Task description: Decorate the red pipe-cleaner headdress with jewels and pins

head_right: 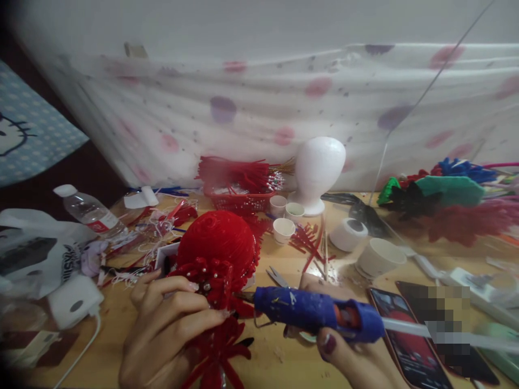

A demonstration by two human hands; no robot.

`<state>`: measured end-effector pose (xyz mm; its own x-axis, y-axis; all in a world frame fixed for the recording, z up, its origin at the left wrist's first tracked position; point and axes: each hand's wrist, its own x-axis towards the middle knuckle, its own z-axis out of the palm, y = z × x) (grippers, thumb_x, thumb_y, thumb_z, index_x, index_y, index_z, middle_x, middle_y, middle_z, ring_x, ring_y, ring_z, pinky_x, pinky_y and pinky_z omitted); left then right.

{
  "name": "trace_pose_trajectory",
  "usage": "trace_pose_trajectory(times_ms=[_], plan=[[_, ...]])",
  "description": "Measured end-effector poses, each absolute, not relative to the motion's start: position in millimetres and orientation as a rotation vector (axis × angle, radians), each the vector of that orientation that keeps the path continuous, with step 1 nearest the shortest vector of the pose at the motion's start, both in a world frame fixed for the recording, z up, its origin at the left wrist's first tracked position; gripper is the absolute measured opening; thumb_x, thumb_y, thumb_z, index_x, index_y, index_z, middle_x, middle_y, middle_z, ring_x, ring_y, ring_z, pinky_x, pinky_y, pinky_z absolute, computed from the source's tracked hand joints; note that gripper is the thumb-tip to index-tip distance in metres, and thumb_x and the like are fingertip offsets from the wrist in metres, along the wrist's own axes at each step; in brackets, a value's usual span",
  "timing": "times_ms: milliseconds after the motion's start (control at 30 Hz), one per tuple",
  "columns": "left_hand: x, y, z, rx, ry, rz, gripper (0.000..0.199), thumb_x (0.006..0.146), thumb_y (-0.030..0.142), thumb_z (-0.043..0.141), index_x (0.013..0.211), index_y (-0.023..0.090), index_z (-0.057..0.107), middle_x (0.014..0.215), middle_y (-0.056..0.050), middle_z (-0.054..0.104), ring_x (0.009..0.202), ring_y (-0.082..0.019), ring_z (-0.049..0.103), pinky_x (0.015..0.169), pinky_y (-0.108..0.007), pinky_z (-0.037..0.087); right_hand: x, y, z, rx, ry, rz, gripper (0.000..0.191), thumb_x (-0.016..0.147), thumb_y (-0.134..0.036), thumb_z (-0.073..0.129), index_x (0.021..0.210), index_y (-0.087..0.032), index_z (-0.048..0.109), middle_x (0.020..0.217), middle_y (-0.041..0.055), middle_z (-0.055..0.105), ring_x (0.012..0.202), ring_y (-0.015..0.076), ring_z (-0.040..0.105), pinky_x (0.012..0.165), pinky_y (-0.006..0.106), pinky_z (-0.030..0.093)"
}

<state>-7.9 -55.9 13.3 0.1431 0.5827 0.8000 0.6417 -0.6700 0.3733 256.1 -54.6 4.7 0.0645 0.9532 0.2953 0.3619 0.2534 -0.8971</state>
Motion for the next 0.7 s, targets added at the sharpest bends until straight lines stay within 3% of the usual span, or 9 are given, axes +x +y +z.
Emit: trace_pose_trajectory(times_ms=[67,167,267,467,567,700], plan=[[-6,-56,14,-2.327,-1.251,-1.6,0.028,0.098,0.025,0.048,0.089,0.031,0.074,0.073,0.002,0.068,0.089,-0.022,0.055,0.1,-0.044,0.028,260,-59,-11,-1.379,-1.351,0.731,0.044,0.082,-0.063,0.061,0.077,-0.021,0.075,0.074,0.0096,0.075,0.064,0.0273,0.07,0.05,0.032,0.056],[-6,-55,15,-2.319,-1.222,-1.6,0.03,0.099,0.023,0.046,0.089,0.03,0.074,0.072,0.002,0.068,0.088,-0.022,0.055,0.099,-0.045,0.028,262,-58,-17,-1.439,-1.222,0.717,0.043,0.086,-0.057,0.059,0.069,-0.02,0.071,0.057,0.007,0.068,0.045,0.0212,0.061,0.037,0.027,0.047],[-11,-53,19,-2.397,-1.172,-1.522,0.027,0.099,0.026,0.048,0.091,0.03,0.073,0.072,0.001,0.068,0.089,-0.022,0.055,0.097,-0.046,0.028,267,-50,-9,-1.527,-1.058,0.667,0.047,0.081,-0.063,0.061,0.068,-0.019,0.072,0.052,0.0056,0.065,0.038,0.0168,0.051,0.033,0.026,0.041],[-21,-47,21,-2.454,-1.075,-1.626,0.02,0.095,0.038,0.054,0.088,0.028,0.07,0.07,-0.001,0.063,0.086,-0.024,0.054,0.086,-0.044,0.039,296,-34,-17,-1.999,-1.059,0.367,0.059,0.076,-0.073,0.052,0.072,-0.019,0.076,0.066,0.0092,0.072,0.062,0.0288,0.067,0.047,0.034,0.051],[-19,-45,22,-2.375,-1.129,-1.635,0.025,0.094,0.044,0.054,0.082,0.029,0.07,0.067,0.0,0.062,0.082,-0.024,0.055,0.086,-0.043,0.041,308,-33,-36,-2.075,-1.158,0.417,0.061,0.076,-0.073,0.048,0.068,-0.019,0.074,0.068,0.0113,0.074,0.07,0.0344,0.07,0.052,0.038,0.052],[-23,-45,22,-2.302,-1.153,-1.625,0.029,0.093,0.047,0.055,0.076,0.027,0.068,0.065,0.001,0.06,0.077,-0.021,0.055,0.088,-0.043,0.041,317,-32,-55,-2.077,-1.199,0.526,0.061,0.077,-0.071,0.047,0.076,-0.016,0.075,0.075,0.0138,0.077,0.076,0.0377,0.072,0.055,0.039,0.053]])
